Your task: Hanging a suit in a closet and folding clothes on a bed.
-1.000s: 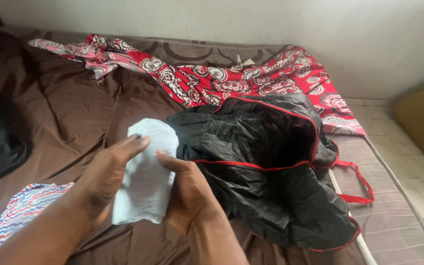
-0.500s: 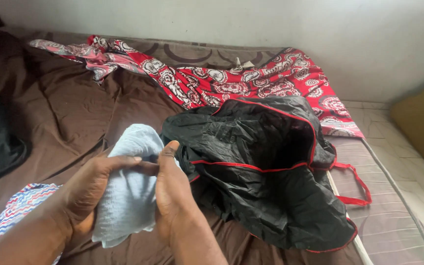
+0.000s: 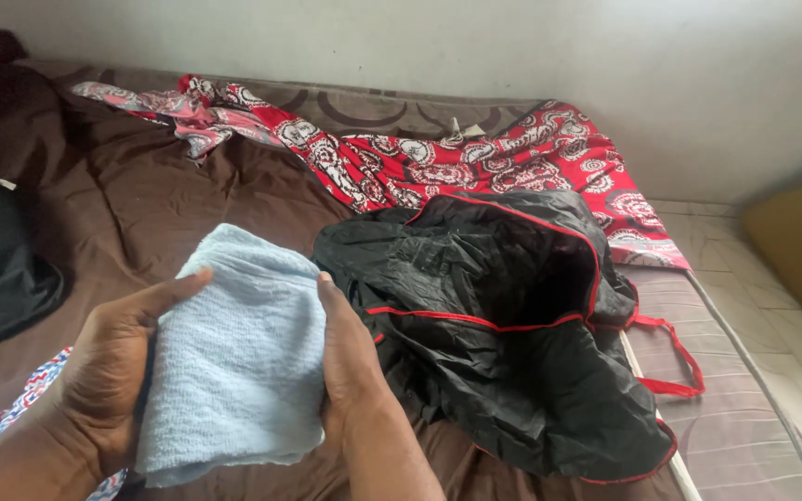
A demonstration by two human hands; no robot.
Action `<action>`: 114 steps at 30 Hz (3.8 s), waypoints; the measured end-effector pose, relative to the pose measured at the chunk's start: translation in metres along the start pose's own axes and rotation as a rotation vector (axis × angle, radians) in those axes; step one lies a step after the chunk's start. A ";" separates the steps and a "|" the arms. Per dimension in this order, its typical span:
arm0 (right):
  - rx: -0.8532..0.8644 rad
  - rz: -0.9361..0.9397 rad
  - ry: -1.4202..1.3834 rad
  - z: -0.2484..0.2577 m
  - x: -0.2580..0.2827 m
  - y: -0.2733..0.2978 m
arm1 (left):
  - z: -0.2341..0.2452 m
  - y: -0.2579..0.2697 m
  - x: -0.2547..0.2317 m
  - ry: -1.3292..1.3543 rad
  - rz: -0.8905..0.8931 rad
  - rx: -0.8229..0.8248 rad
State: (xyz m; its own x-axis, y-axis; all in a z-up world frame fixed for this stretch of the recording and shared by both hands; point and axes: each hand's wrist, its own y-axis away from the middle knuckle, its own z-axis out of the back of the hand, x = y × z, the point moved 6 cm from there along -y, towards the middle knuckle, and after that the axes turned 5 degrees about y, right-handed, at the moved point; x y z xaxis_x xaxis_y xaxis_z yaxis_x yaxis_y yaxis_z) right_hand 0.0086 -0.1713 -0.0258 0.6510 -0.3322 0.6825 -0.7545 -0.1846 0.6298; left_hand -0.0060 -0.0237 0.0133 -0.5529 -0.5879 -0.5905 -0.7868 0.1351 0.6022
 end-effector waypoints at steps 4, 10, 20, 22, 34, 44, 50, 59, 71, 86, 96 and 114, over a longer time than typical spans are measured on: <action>-0.004 -0.066 0.015 -0.002 -0.002 0.007 | -0.010 0.003 -0.010 0.029 -0.095 0.055; 0.237 -0.048 -0.187 -0.010 -0.010 0.003 | -0.006 -0.009 -0.017 0.056 -0.126 0.211; 0.486 0.065 -0.291 -0.009 0.002 0.004 | -0.016 -0.014 -0.026 -0.014 -0.110 0.167; 0.476 0.032 -0.297 -0.007 -0.004 -0.005 | -0.017 -0.016 -0.028 -0.039 -0.097 0.172; 0.391 -0.050 -0.252 -0.007 0.002 -0.011 | 0.022 -0.037 -0.042 -0.693 -0.394 -0.390; 0.385 0.025 -0.171 -0.036 0.015 -0.005 | -0.013 -0.038 -0.032 -0.502 -0.682 -0.022; 0.383 0.007 -0.036 -0.068 0.016 0.013 | 0.036 -0.053 -0.030 -0.099 -0.532 -0.102; -0.094 0.227 0.671 -0.051 0.031 -0.001 | 0.046 -0.021 -0.034 0.050 -0.489 0.014; -0.142 0.276 0.853 -0.064 0.006 -0.019 | 0.028 -0.029 -0.020 0.120 -0.398 -0.081; 0.088 -0.034 0.644 -0.044 -0.036 -0.037 | 0.070 0.003 -0.013 0.097 -0.230 -0.293; 0.021 -0.106 0.469 -0.033 -0.116 -0.074 | 0.191 -0.024 0.035 -0.271 0.019 -0.451; -0.057 -0.190 0.562 0.020 -0.199 -0.139 | 0.263 -0.103 0.134 -0.218 0.004 -0.490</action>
State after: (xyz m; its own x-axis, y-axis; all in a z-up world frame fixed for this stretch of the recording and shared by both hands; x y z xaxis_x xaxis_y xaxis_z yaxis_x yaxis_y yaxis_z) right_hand -0.0177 -0.0984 -0.2567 0.7302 0.2455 0.6376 -0.6247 -0.1380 0.7685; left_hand -0.0714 0.0934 -0.2688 -0.6407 -0.4014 -0.6545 -0.5932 -0.2823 0.7539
